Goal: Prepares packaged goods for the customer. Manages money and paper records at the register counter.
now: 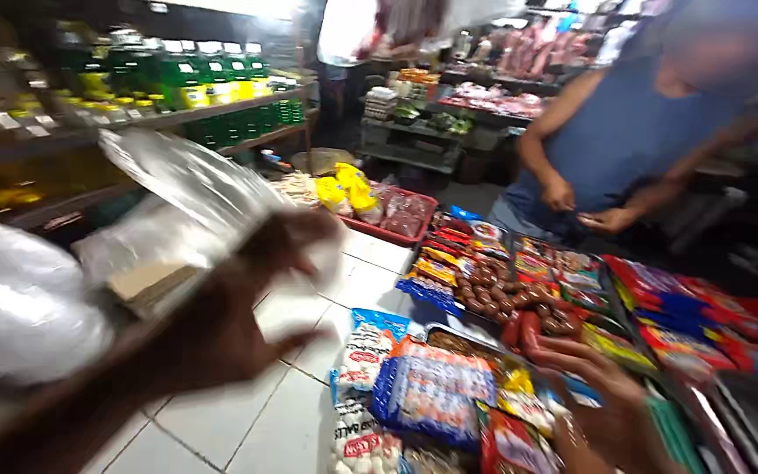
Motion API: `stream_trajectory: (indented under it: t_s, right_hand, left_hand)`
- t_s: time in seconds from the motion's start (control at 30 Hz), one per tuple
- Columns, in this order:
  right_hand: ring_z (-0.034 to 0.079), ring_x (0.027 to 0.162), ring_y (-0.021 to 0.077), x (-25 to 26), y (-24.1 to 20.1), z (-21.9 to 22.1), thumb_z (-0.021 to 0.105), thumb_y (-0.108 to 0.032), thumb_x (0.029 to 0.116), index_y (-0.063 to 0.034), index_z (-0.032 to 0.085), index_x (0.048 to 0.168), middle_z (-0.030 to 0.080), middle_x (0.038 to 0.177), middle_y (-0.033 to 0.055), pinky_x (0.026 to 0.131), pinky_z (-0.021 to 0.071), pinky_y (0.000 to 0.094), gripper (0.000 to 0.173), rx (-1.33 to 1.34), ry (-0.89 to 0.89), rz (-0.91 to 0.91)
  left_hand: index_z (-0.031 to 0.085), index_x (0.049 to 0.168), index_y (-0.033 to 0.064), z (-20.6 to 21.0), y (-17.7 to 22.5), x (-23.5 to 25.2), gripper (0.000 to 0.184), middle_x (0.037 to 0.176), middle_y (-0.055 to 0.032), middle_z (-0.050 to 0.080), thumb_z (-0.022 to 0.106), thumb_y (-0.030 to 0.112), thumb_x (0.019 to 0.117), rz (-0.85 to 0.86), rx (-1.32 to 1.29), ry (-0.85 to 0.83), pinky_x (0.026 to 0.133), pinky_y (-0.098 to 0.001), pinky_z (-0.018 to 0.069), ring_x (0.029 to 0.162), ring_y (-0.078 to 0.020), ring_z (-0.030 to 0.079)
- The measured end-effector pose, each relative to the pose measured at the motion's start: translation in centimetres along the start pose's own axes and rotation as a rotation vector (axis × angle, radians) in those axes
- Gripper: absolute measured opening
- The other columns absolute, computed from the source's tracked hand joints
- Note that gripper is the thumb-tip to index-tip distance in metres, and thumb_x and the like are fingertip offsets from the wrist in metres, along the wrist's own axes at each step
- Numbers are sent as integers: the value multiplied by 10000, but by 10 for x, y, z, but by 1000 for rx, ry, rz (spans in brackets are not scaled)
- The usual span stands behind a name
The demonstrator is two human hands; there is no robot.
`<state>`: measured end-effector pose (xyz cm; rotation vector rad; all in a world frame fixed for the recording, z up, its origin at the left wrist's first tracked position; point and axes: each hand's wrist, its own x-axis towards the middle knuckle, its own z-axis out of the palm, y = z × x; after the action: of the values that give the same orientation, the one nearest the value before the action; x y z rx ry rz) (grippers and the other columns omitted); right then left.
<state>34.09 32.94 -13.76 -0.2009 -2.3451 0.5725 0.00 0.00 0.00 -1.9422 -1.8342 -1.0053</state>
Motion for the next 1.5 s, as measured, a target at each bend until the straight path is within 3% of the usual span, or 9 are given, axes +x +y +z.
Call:
stream_trajectory:
  t_s: [0.17,0.4,0.53,0.7,0.87,1.0,1.13,1.3,1.5]
  right_hand:
    - [689,1118,200,-17,-135,38,809,-188,840,25,737,1072,714,1183,190,964,556,406,323,380,-255,80]
    - [692,979,23,-60,-122,1,697,77,794,-14,707,1059,742,1035,-44,907,592,260,280,680,243,198]
    - [710,919,53,-89,-109,-33,621,91,857,62,665,1111,731,1053,32,839,618,251,259,624,340,362]
    - [655,798,54,-122,-103,-70,524,4,951,63,666,1194,698,1078,86,706,566,231,288,535,408,632]
    - [632,1193,210,-140,-95,-68,818,-270,810,13,316,1562,575,1386,206,993,564,379,947,606,126,543]
    - [728,937,176,-144,-66,-72,758,-24,855,47,546,1377,729,1096,148,850,624,356,568,736,148,671]
    - [680,1055,302,-184,-12,-81,716,-161,957,-2,444,1474,631,1281,216,872,591,473,605,699,-42,1018]
    - [660,1159,342,-195,-7,-47,632,-138,993,69,636,1273,667,1241,257,1049,500,483,348,144,-288,881]
    - [397,1446,438,-150,-22,33,764,-461,890,-142,426,1565,291,1622,275,1160,388,553,819,9,-543,694]
  left_hand:
    - [357,1574,163,96,136,31,938,1588,-13,368,874,267,798,65,-1074,-203,849,-270,637,1270,-91,587]
    - [-29,1621,336,183,115,47,1415,1675,-21,153,971,337,620,-309,-1165,123,859,-438,649,1302,-226,588]
    - [166,1608,141,217,159,13,1272,1659,-114,229,961,206,618,-281,-1272,-208,825,-450,661,1239,-268,643]
    - [735,963,-39,247,195,-6,184,1204,-149,667,775,74,823,-352,-928,-27,797,-310,626,1009,-150,696]
    - [679,1052,-60,254,233,-17,432,1307,-174,603,831,216,757,-496,-858,35,951,-329,547,1173,-174,609]
    - [667,959,9,247,231,-26,130,938,-59,726,730,47,852,-708,-925,319,799,-340,602,860,-131,700]
    - [440,1412,-32,246,221,-54,552,1291,-174,663,672,69,922,-474,-383,182,1011,-444,531,1197,-247,648]
    - [671,838,-68,203,239,-73,129,1225,-287,643,551,-107,863,-354,-49,-120,902,-510,560,1081,-397,671]
    - [558,1374,-83,157,273,-60,437,1449,-327,493,539,-61,938,-635,191,-274,958,-550,540,1162,-462,640]
